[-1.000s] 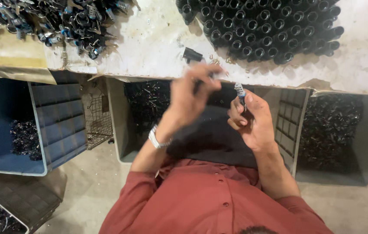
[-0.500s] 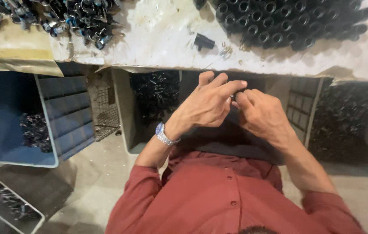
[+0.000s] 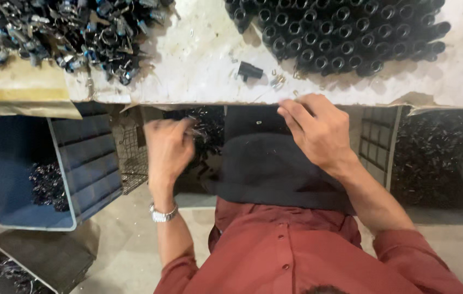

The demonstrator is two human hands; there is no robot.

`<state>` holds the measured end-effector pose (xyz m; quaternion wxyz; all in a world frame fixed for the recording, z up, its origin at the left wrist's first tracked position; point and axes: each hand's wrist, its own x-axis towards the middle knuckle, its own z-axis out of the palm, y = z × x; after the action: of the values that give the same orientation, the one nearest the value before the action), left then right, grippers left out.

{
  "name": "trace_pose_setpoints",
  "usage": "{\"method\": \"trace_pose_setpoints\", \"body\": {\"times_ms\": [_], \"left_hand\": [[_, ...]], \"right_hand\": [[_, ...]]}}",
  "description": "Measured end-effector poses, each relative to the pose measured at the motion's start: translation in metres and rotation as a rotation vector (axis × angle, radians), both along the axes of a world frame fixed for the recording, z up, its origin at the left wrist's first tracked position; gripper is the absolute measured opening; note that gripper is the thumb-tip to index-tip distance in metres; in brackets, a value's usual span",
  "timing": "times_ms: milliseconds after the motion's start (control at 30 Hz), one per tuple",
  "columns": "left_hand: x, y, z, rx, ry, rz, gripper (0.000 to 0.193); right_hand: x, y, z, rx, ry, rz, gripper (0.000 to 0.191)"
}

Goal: The person stands at a workbench and repeatedly picks a black cylindrical component from a pile, takes a small metal insert, presses and twists the insert into the component by hand, and places the assembled unit on the table. They continue this assembly cycle one piece at a time, occasionally reaching into bins of parts.

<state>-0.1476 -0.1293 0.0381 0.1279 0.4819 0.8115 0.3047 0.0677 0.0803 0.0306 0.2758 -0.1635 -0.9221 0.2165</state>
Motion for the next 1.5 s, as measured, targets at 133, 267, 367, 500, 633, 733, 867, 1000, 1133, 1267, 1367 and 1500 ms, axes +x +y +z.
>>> {"method": "trace_pose_setpoints", "body": {"times_ms": [133,267,367,500,633,733,867,1000,1133,1267,1367,1500], "left_hand": [[0.019,0.009,0.000,0.248,0.038,0.098,0.041],[0.025,0.065,0.007,0.214,0.505,-0.122,0.058],[0.016,0.088,0.011,0.227,0.400,-0.268,0.064],[0.016,0.077,0.005,0.214,0.261,-0.217,0.061],[0.033,0.073,-0.004,0.332,0.231,-0.041,0.048],[0.046,0.089,-0.005,0.296,0.225,0.013,0.043],[0.054,0.102,-0.002,0.244,0.296,0.086,0.028],[0.058,0.102,-0.003,0.290,0.213,0.095,0.023],[0.063,0.105,-0.006,0.257,0.131,0.105,0.023],[0.068,0.109,-0.006,0.199,0.089,0.130,0.028],[0.069,0.106,-0.008,0.350,-0.002,0.127,0.034],[0.070,0.095,-0.018,0.385,-0.306,0.124,0.033]], "right_hand": [[-0.017,-0.001,0.006,0.138,-0.104,-0.025,0.042],[-0.015,-0.011,0.010,0.079,-0.147,-0.008,0.039],[-0.008,-0.014,0.012,-0.005,-0.016,-0.037,0.019],[-0.001,-0.017,0.003,-0.345,0.154,-0.094,0.019],[-0.007,-0.019,-0.013,-0.539,0.192,-0.142,0.015],[-0.011,-0.020,-0.020,-0.591,0.184,-0.194,0.011],[-0.007,-0.019,-0.022,-0.521,0.137,-0.273,0.010],[0.001,-0.017,-0.025,-0.580,0.193,-0.252,0.012],[0.001,-0.018,-0.031,-0.665,0.211,-0.208,0.016],[-0.002,-0.020,-0.028,-0.878,0.267,-0.164,0.015],[-0.002,-0.019,-0.022,-0.980,0.308,-0.178,0.014],[0.001,-0.018,-0.017,-1.042,0.290,-0.096,0.014]]}}
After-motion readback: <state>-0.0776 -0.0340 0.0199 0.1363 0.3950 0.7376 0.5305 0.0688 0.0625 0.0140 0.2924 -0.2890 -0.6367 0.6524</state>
